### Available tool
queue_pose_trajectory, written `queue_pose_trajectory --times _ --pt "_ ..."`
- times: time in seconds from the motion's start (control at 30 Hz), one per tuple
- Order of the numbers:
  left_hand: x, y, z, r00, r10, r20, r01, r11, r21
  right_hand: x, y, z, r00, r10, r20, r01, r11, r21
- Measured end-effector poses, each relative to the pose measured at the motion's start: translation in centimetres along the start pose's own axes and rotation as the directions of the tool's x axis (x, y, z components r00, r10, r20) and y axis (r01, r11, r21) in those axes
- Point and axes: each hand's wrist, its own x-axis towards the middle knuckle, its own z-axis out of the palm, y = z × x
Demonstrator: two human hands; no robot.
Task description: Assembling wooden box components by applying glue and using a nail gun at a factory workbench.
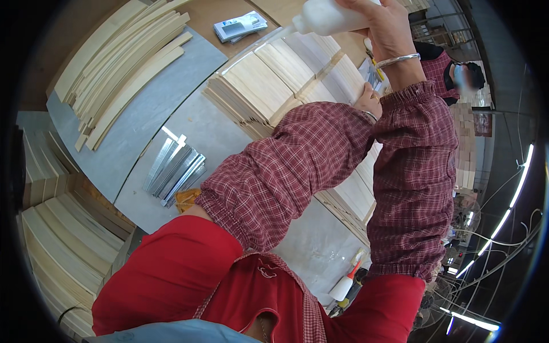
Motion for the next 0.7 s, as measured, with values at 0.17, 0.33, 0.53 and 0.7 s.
queue_pose_trajectory --times 0.17,0.33,0.53,0.7 --pt "-0.6 -1.2 -0.5 1.0 0.016 0.014 -0.016 1.0 -0.004 -0.5 -0.1 0.6 1.0 0.011 -0.007 -0.011 1.0 0.02" --pt "-1.0 -1.3 -1.3 0.999 0.031 0.029 -0.031 0.999 -0.008 -0.6 -0.2 0.6 1.0 0.011 -0.004 -0.011 1.0 0.015" --pt "-1.5 -1.8 -1.7 0.998 0.051 0.048 -0.05 0.999 -0.01 0.3 0.2 0.0 0.999 0.003 -0.038 -0.005 0.999 -0.038" --pt "-1.3 -2.0 -2.5 0.996 0.074 0.057 -0.074 0.997 -0.013 1.2 0.7 -0.6 0.997 0.0 -0.083 -0.006 0.997 -0.072"
